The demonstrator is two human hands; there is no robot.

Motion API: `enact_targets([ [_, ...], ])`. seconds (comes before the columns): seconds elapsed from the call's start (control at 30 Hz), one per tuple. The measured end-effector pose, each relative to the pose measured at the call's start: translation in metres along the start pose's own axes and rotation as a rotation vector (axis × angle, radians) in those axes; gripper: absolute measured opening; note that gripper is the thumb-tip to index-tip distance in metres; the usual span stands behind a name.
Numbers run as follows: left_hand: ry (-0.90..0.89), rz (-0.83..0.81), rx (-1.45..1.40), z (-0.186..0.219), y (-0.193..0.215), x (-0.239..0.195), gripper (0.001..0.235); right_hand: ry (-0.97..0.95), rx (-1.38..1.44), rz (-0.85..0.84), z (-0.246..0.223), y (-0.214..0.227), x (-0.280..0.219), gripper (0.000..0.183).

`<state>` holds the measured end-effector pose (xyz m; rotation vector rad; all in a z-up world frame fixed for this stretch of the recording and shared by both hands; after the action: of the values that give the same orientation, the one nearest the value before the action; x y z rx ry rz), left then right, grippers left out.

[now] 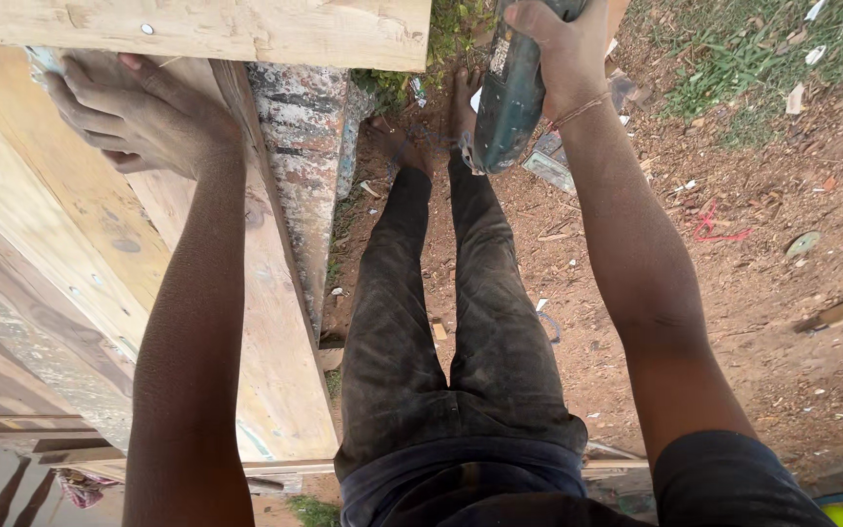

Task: The person uses an angle grinder with a sanding disc to smooth the surface of a large wooden board. They move the tool across the top surface and along the edges, holding the board steady with their other hand.

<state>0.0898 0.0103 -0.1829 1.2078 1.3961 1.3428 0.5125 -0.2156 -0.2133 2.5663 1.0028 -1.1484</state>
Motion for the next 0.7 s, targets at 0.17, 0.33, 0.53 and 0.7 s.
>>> enact_targets([
  [0.17,0.002,-0.006,0.055,0.003,-0.001,0.0,0.072,-0.018,0.116,-0.157,0.003,0.016,-0.061,0.066],
  [0.33,0.017,-0.031,0.032,0.007,0.006,0.0,0.073,-0.02,-0.129,-0.292,0.004,-0.008,-0.11,0.072],
  [0.53,0.022,-0.05,0.064,0.004,0.007,-0.001,0.074,0.228,-0.338,-0.325,0.004,-0.005,-0.081,0.07],
  [0.7,0.029,-0.067,0.023,0.005,0.0,0.004,0.083,0.177,-0.473,-0.283,-0.02,0.005,-0.029,0.064],
])
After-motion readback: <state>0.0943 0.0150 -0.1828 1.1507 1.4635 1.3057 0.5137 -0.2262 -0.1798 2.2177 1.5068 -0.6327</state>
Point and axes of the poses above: each hand's wrist, its own x-axis towards the middle knuckle, its own y-axis out of the back of the hand, z = x × y, the point moved 6 cm from there along x, towards the middle knuckle, and after that the axes turned 6 degrees about -y, right-handed, at the moved point
